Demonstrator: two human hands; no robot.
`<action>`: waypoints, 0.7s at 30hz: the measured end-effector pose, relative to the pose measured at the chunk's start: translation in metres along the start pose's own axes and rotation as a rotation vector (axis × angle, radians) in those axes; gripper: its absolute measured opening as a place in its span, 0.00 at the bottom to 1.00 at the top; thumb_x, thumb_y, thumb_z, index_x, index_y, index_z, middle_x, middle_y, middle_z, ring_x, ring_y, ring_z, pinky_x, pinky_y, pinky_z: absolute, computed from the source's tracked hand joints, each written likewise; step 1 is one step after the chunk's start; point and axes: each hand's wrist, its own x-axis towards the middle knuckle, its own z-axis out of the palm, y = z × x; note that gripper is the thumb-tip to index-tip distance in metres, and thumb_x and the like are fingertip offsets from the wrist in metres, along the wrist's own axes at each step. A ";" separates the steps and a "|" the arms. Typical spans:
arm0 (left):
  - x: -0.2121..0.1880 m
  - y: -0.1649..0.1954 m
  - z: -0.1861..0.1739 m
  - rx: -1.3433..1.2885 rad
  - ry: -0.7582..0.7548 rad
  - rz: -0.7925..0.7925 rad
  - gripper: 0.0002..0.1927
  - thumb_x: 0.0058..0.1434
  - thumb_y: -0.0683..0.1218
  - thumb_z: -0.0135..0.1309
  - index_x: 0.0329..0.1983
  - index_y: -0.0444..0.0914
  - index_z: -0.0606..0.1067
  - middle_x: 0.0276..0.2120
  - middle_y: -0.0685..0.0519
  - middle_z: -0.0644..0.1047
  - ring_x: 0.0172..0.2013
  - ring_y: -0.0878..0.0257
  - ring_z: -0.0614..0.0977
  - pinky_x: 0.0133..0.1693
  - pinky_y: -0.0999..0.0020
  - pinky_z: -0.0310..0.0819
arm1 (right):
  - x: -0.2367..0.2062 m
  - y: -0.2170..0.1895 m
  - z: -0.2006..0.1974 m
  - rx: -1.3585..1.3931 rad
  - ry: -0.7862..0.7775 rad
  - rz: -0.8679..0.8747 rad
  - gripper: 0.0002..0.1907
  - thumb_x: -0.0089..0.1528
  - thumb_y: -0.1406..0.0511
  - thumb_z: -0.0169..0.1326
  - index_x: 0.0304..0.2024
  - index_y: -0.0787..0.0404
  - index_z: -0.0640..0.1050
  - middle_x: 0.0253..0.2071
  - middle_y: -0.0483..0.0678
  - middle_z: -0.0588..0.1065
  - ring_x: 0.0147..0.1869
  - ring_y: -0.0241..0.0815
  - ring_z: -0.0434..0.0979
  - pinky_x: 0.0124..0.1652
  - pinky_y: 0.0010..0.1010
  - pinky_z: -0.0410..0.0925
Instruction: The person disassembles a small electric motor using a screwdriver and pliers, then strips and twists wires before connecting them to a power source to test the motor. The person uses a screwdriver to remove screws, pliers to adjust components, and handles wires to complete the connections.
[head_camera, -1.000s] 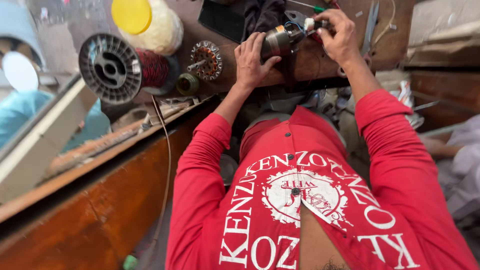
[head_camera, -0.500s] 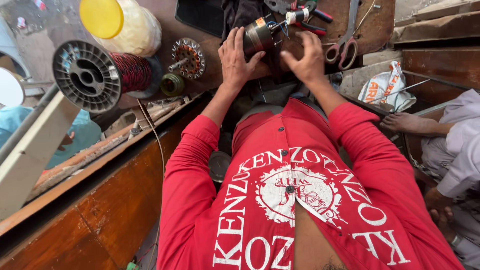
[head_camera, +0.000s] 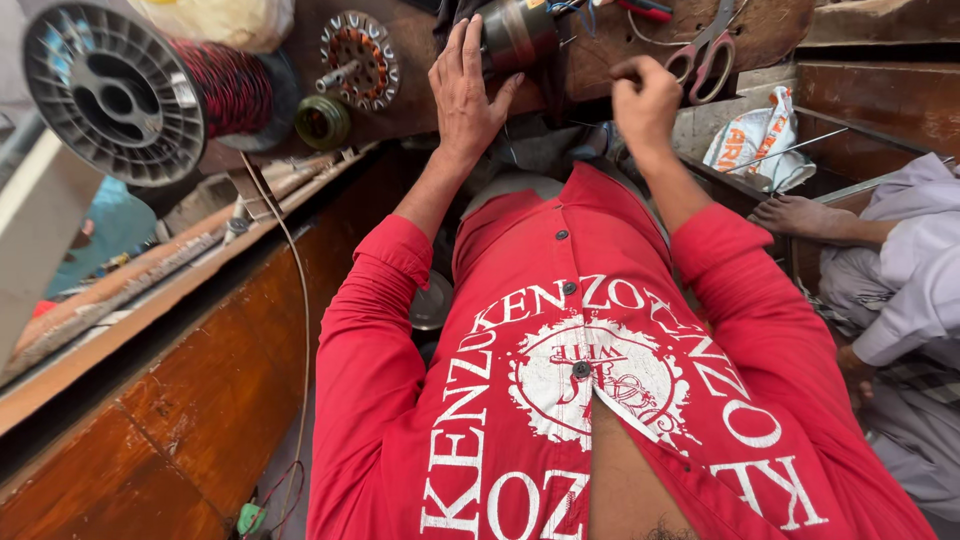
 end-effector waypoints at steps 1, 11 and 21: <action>-0.003 -0.002 0.001 -0.011 -0.001 -0.008 0.49 0.61 0.54 0.70 0.76 0.38 0.54 0.70 0.41 0.61 0.68 0.48 0.66 0.67 0.51 0.56 | -0.004 0.006 -0.006 0.143 -0.038 0.160 0.11 0.61 0.74 0.51 0.43 0.65 0.81 0.37 0.50 0.81 0.35 0.41 0.82 0.38 0.31 0.75; -0.049 0.014 0.003 -0.114 0.110 0.054 0.44 0.65 0.50 0.69 0.77 0.41 0.55 0.72 0.44 0.58 0.69 0.49 0.65 0.69 0.55 0.57 | -0.061 0.021 -0.034 0.504 -0.285 0.642 0.10 0.63 0.72 0.55 0.47 0.68 0.78 0.34 0.48 0.79 0.25 0.28 0.71 0.26 0.19 0.63; 0.015 0.009 0.013 -0.046 -0.206 0.330 0.53 0.45 0.51 0.75 0.70 0.30 0.61 0.61 0.39 0.69 0.60 0.44 0.71 0.64 0.50 0.60 | -0.063 0.002 -0.031 0.516 -0.290 0.690 0.10 0.66 0.69 0.56 0.49 0.68 0.77 0.34 0.47 0.79 0.22 0.26 0.69 0.23 0.18 0.61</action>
